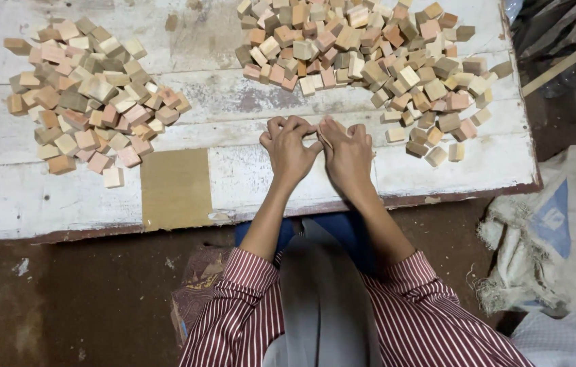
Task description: Sanding small wooden blocks on a piece of sandpaper fixed to a table.
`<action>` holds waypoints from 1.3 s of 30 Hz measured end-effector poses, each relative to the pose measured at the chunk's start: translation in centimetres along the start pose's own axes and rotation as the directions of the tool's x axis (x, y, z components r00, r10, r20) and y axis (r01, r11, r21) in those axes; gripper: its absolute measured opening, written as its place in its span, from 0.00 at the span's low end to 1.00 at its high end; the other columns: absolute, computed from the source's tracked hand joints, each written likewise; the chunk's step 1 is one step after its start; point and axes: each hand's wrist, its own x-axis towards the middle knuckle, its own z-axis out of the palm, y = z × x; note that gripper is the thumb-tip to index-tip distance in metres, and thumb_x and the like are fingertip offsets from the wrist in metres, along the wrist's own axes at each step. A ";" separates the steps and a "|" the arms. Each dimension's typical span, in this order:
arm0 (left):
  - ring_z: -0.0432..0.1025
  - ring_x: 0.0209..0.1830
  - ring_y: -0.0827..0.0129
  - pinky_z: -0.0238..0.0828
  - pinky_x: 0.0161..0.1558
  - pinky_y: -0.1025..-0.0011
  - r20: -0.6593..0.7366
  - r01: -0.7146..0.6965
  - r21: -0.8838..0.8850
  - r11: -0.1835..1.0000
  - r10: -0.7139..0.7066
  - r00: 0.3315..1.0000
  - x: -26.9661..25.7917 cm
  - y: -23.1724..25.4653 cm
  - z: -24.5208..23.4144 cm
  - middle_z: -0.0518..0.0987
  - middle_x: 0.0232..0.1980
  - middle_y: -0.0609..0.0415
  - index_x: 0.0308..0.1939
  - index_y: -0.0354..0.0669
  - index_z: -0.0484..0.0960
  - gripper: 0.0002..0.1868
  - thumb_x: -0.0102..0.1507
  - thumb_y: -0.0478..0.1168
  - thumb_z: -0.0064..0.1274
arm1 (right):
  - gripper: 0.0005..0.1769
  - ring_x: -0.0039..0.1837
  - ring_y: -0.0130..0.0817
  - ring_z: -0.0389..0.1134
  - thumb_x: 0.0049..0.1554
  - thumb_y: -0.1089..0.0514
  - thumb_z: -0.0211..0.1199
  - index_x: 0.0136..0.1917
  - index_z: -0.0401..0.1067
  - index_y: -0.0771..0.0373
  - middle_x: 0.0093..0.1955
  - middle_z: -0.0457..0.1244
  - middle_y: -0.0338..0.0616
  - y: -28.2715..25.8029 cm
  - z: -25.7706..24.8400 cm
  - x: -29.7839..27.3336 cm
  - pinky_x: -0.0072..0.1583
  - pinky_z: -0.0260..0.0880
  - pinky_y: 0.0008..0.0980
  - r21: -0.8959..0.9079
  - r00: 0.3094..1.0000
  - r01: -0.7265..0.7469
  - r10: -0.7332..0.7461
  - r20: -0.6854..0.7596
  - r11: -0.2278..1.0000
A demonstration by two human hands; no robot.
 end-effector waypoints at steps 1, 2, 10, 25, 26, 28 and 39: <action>0.58 0.57 0.62 0.48 0.59 0.51 -0.006 0.000 -0.001 1.000 0.000 1.000 -0.1 -0.1 0.1 0.75 0.43 0.67 0.39 0.58 0.88 0.11 0.53 0.46 0.65 | 0.14 0.55 0.49 0.60 0.63 0.44 0.60 0.59 0.80 0.44 0.61 0.71 0.33 -0.6 -0.8 -0.9 0.52 0.60 0.44 0.000 1.000 0.005 -0.005 -0.003 1.000; 0.58 0.57 0.62 0.49 0.59 0.50 0.005 0.002 -0.005 1.000 -0.002 1.000 -0.1 -0.2 0.1 0.75 0.43 0.67 0.40 0.58 0.88 0.12 0.53 0.46 0.65 | 0.15 0.55 0.49 0.61 0.64 0.45 0.60 0.60 0.80 0.46 0.62 0.71 0.35 -1.3 -1.6 -1.7 0.52 0.61 0.44 -0.015 1.000 -0.008 0.008 0.007 1.000; 0.58 0.58 0.61 0.48 0.60 0.49 0.008 0.001 -0.006 1.000 -0.001 1.000 0.4 -0.2 0.3 0.75 0.44 0.67 0.40 0.57 0.88 0.12 0.52 0.47 0.66 | 0.14 0.54 0.44 0.61 0.64 0.43 0.61 0.59 0.80 0.44 0.60 0.71 0.32 -0.2 0.4 0.7 0.50 0.61 0.42 -0.051 1.000 0.001 -0.003 -0.031 0.999; 0.59 0.57 0.61 0.49 0.58 0.51 -0.016 0.003 -0.021 1.000 -0.004 1.000 0.1 -0.1 0.2 0.73 0.42 0.66 0.38 0.56 0.87 0.08 0.56 0.46 0.63 | 0.15 0.55 0.47 0.61 0.64 0.48 0.60 0.61 0.80 0.47 0.63 0.71 0.35 -1.7 -1.8 -0.9 0.51 0.60 0.43 -0.029 1.000 0.015 -0.015 -0.023 0.999; 0.58 0.57 0.61 0.49 0.58 0.50 -0.001 0.001 -0.018 1.000 -0.001 1.000 0.1 -0.4 0.5 0.73 0.43 0.67 0.38 0.56 0.87 0.09 0.54 0.46 0.64 | 0.15 0.55 0.48 0.62 0.63 0.49 0.60 0.61 0.79 0.48 0.63 0.71 0.37 -2.2 -2.5 -1.3 0.51 0.60 0.43 -0.043 1.000 -0.004 0.004 -0.017 0.999; 0.58 0.58 0.61 0.49 0.59 0.50 0.006 -0.001 -0.013 1.000 0.001 1.000 0.8 -0.4 0.4 0.73 0.43 0.67 0.39 0.56 0.87 0.11 0.52 0.46 0.64 | 0.15 0.55 0.48 0.62 0.63 0.50 0.60 0.62 0.79 0.48 0.64 0.71 0.38 -2.3 -2.3 -0.6 0.50 0.60 0.43 -0.054 1.000 -0.016 0.015 -0.013 0.998; 0.58 0.59 0.60 0.48 0.59 0.49 0.037 0.004 -0.004 1.000 -0.004 0.999 0.3 -0.9 0.9 0.73 0.44 0.68 0.40 0.57 0.87 0.13 0.51 0.46 0.65 | 0.16 0.55 0.47 0.62 0.62 0.50 0.61 0.62 0.79 0.48 0.64 0.70 0.37 -1.9 -2.3 -2.4 0.51 0.60 0.42 -0.067 1.000 -0.010 0.009 -0.017 0.998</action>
